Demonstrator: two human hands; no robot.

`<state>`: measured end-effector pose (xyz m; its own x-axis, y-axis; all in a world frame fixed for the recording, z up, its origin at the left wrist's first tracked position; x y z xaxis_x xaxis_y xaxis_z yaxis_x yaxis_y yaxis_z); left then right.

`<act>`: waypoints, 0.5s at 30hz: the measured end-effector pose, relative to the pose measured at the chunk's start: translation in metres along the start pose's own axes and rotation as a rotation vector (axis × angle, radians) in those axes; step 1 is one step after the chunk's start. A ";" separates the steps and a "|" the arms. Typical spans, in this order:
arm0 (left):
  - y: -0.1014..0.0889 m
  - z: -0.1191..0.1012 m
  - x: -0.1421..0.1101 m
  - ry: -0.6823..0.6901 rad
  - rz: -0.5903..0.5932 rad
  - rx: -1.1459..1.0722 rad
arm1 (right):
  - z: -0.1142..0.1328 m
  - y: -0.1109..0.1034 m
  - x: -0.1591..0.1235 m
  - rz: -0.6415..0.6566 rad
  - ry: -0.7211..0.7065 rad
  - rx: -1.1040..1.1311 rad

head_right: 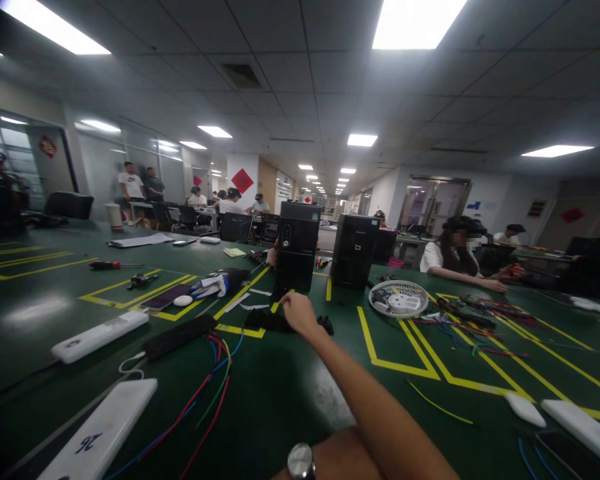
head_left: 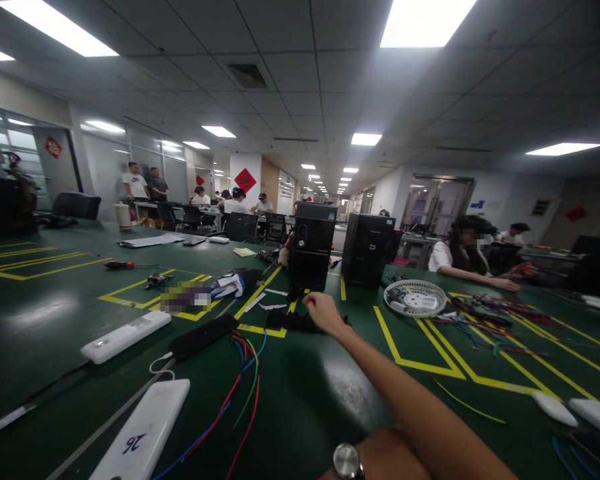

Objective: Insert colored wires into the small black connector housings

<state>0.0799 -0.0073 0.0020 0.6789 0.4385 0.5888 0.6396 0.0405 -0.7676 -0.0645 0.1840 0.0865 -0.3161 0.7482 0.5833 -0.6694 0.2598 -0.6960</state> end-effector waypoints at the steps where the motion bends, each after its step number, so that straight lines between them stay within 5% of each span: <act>1: -0.001 -0.001 0.000 0.024 0.003 0.034 | -0.021 -0.013 -0.001 -0.032 0.018 -0.028; 4: -0.014 0.004 0.002 0.057 -0.002 0.148 | -0.075 -0.043 -0.018 -0.098 0.061 -0.096; 7: -0.053 0.026 0.006 -0.029 -0.138 0.250 | -0.110 -0.051 -0.048 -0.127 0.072 -0.131; 11: -0.139 0.093 -0.002 -0.518 -0.538 0.383 | -0.128 -0.040 -0.077 -0.134 0.060 -0.157; 15: -0.195 0.173 -0.026 -0.969 -0.459 0.573 | -0.127 -0.033 -0.083 -0.099 0.021 -0.163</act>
<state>-0.1248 0.1293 0.0926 -0.2762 0.7582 0.5906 0.3314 0.6519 -0.6820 0.0691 0.1908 0.0078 -0.2393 0.7262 0.6445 -0.5782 0.4266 -0.6954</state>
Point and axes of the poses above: each hand's wrist, its own x-axis towards the middle knuckle, its own y-axis out of the palm, z = x × y, the point moved 6 cm from there along x, towards the middle knuckle, and after that the axes turned 15 degrees about -z, right-handed, at the moved point
